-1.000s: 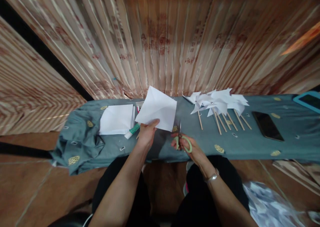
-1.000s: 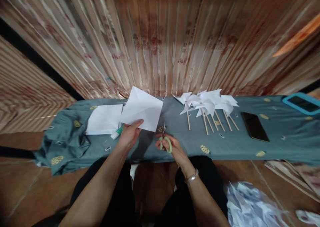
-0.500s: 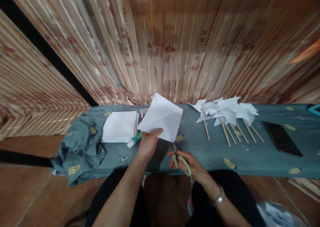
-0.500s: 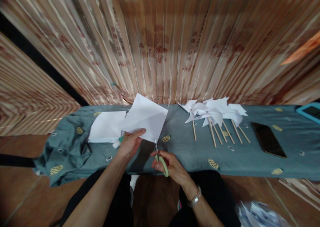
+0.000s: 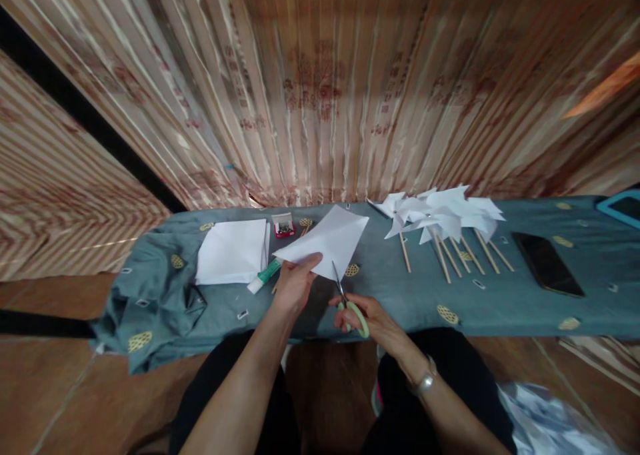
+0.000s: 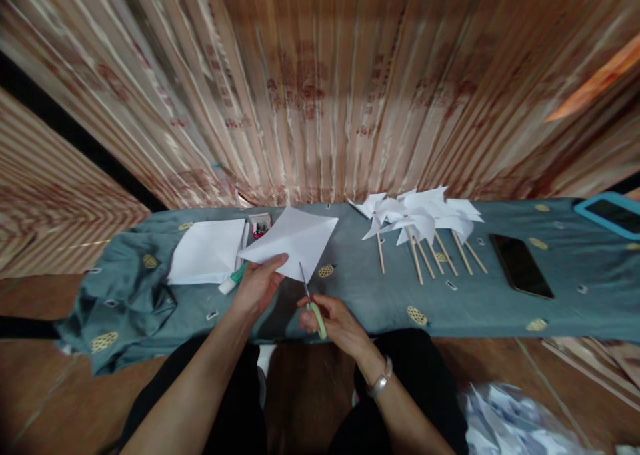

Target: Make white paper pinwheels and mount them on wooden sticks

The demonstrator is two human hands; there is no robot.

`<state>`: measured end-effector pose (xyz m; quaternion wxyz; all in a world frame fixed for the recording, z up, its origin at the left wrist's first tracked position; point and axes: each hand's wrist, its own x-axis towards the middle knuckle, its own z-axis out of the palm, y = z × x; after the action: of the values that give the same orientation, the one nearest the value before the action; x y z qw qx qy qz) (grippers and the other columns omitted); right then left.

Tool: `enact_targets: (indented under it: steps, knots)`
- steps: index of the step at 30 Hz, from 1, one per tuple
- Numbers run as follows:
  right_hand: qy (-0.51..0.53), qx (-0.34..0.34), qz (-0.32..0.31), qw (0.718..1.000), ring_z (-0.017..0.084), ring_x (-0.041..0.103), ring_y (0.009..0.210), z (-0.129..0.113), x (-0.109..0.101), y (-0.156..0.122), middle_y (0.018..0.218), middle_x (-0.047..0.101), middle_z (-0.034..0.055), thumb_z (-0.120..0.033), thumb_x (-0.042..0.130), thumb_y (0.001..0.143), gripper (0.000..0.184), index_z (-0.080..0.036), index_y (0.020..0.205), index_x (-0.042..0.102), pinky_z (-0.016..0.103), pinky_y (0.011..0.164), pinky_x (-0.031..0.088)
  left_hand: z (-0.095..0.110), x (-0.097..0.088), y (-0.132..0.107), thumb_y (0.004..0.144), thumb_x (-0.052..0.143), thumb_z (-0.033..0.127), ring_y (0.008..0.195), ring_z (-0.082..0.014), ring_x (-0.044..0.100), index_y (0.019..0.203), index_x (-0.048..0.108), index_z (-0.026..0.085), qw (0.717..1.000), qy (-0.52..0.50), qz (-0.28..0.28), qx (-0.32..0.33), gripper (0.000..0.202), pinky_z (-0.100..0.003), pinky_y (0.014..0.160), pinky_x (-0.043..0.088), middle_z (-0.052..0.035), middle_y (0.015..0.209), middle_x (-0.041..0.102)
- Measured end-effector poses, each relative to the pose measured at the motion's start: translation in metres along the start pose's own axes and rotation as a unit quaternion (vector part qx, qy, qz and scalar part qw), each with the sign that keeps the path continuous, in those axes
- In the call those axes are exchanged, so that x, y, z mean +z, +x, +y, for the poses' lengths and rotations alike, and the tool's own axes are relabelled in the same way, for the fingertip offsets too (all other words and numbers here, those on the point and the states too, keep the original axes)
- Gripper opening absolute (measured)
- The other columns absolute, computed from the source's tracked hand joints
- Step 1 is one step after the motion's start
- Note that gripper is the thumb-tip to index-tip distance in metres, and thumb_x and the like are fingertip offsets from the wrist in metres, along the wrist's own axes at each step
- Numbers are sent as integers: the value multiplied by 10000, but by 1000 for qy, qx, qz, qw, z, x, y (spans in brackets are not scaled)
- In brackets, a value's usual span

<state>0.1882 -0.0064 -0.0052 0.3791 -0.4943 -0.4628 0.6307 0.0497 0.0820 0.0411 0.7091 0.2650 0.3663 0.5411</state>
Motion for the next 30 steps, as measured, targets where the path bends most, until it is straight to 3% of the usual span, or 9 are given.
enact_targets:
  steps: [7,13,18,30]
  knots:
    - [-15,10,-15,1000,124,561,627,-8,2,-3,724,637,22,-721,636,692,647,-146,988,625,255,588,438,5,2,2,742,712,134,833,-196,726,863,690,147,998,-37,40,-14,123,-299,803,573,-64,824,758]
    - [-25,0,-41,999,141,568,664,-8,0,-9,777,652,37,-700,638,711,650,-147,1050,606,274,620,456,14,-3,8,838,621,88,798,-156,725,964,670,142,993,-99,69,-10,145,-314,880,564,-38,870,762]
    - [-35,-28,-32,998,136,548,701,-1,-2,-8,821,637,34,-655,646,743,601,-152,1070,608,269,648,441,12,-4,9,861,586,62,770,-127,713,990,668,150,989,-127,71,-23,177,-295,886,560,-27,872,755]
    - [-56,-18,-33,998,144,569,721,-9,-9,-11,844,642,34,-639,655,741,592,-165,1094,613,262,659,452,0,-5,7,863,589,101,762,-116,692,984,661,151,993,-100,43,-44,150,-292,871,558,-17,873,743]
